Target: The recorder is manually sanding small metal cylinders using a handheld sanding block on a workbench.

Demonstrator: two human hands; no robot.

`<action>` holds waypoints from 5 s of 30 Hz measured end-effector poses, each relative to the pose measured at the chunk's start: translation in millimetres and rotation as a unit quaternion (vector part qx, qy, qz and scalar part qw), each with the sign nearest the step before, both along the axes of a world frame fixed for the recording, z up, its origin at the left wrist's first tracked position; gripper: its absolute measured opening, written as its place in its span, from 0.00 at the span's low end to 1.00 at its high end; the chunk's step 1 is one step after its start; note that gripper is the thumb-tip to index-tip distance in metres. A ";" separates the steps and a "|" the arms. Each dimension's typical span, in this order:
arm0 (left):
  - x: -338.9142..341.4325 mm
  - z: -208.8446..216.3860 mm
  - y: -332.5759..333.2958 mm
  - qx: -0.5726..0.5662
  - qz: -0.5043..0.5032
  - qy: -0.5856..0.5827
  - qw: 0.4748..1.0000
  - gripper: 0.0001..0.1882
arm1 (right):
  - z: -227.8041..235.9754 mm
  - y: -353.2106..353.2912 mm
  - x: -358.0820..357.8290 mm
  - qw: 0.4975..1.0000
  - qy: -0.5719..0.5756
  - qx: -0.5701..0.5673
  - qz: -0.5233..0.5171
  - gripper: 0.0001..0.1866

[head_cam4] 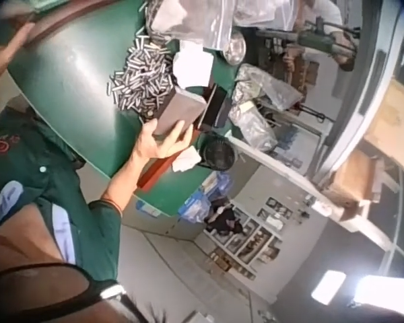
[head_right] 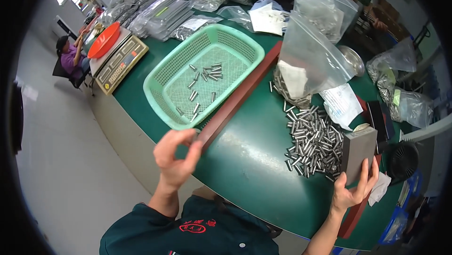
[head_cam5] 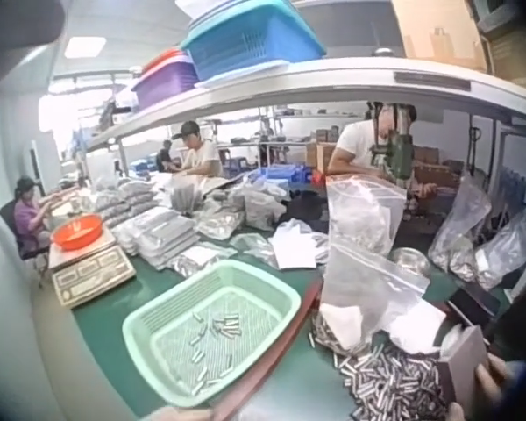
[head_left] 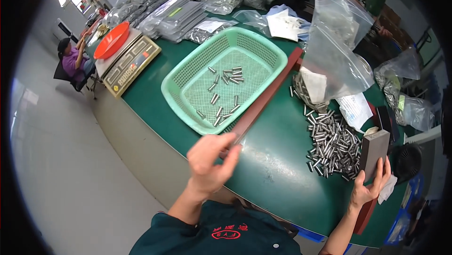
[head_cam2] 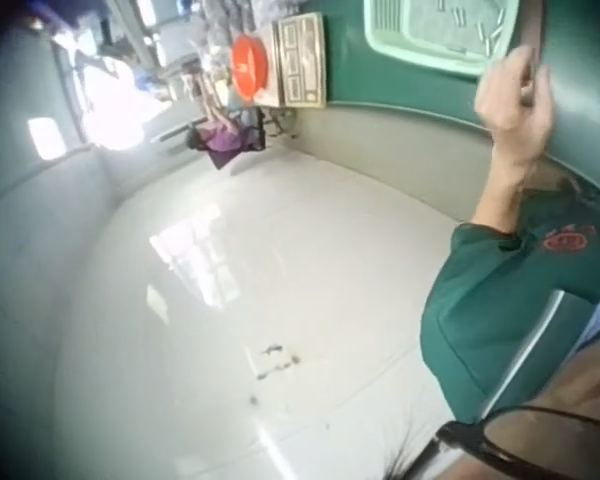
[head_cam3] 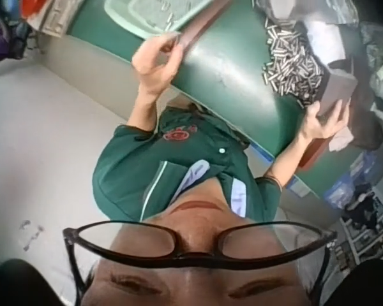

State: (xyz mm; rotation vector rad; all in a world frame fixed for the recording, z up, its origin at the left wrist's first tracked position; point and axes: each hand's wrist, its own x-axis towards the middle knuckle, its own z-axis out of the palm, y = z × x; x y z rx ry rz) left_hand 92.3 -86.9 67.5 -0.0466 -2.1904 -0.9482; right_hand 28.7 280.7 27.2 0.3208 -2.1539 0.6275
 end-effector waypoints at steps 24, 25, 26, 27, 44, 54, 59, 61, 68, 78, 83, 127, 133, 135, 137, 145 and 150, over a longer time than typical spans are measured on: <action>43.8 -115.7 -28.4 0.018 0.038 0.046 0.998 0.11 | -15.1 27.2 -21.2 0.997 0.048 0.046 -0.048 0.22; 42.8 -115.8 -28.1 0.019 0.040 0.043 0.998 0.11 | -15.4 28.1 -22.8 0.996 0.051 0.048 -0.052 0.22; 41.7 -114.2 -27.0 0.033 0.049 0.037 0.998 0.12 | -15.8 29.0 -24.5 0.996 0.054 0.050 -0.055 0.22; 40.8 -113.7 -26.5 0.047 0.059 0.031 0.997 0.12 | -16.1 30.0 -26.1 0.994 0.058 0.068 -0.070 0.22; 44.8 -99.0 -43.2 0.036 -0.046 -0.024 0.998 0.09 | 12.1 -11.9 -38.8 0.984 0.100 0.124 -0.077 0.31; -74.4 17.3 -122.1 -0.301 0.095 -0.193 0.929 0.12 | 19.1 -8.7 -34.4 0.987 0.098 0.110 -0.061 0.32; -124.3 -2.5 -144.2 -0.301 -0.001 -0.384 0.873 0.12 | 25.1 -3.3 -29.9 0.988 0.098 0.091 -0.071 0.33; -135.1 -10.9 -143.7 -0.320 -0.009 -0.437 0.840 0.14 | 24.3 -0.6 -28.9 0.988 0.098 0.095 -0.078 0.33; -147.7 -25.0 -138.8 -0.304 -0.007 -0.432 0.849 0.13 | 23.4 1.9 -29.2 0.988 0.089 0.094 -0.087 0.34; -124.3 12.5 -131.6 -0.216 0.019 -0.368 0.904 0.06 | 10.0 22.4 -4.3 0.998 0.051 0.021 -0.007 0.25; -91.5 40.6 -49.1 0.085 -0.208 -0.296 0.928 0.05 | 16.0 15.6 13.1 0.994 0.009 0.105 -0.028 0.33; -108.2 -86.1 75.9 0.616 -0.491 -0.337 0.516 0.11 | 8.6 -32.4 4.5 0.978 -0.081 0.017 0.194 0.33; -108.2 -84.9 75.7 0.628 -0.485 -0.346 0.502 0.12 | 6.9 -36.4 4.9 0.976 -0.075 0.016 0.205 0.33; -106.9 -84.4 77.1 0.630 -0.476 -0.349 0.504 0.12 | 7.2 -37.3 5.6 0.975 -0.074 0.019 0.208 0.33; -105.1 -83.9 78.5 0.652 -0.440 -0.367 0.498 0.13 | 6.9 -38.3 5.8 0.974 -0.075 0.023 0.212 0.33; -101.8 -79.2 78.7 0.682 -0.427 -0.378 0.458 0.14 | 6.4 -38.5 5.9 0.975 -0.075 0.023 0.207 0.32; -100.9 -76.6 78.7 0.677 -0.433 -0.391 0.448 0.14 | 5.4 -38.0 4.7 0.976 -0.079 0.026 0.203 0.32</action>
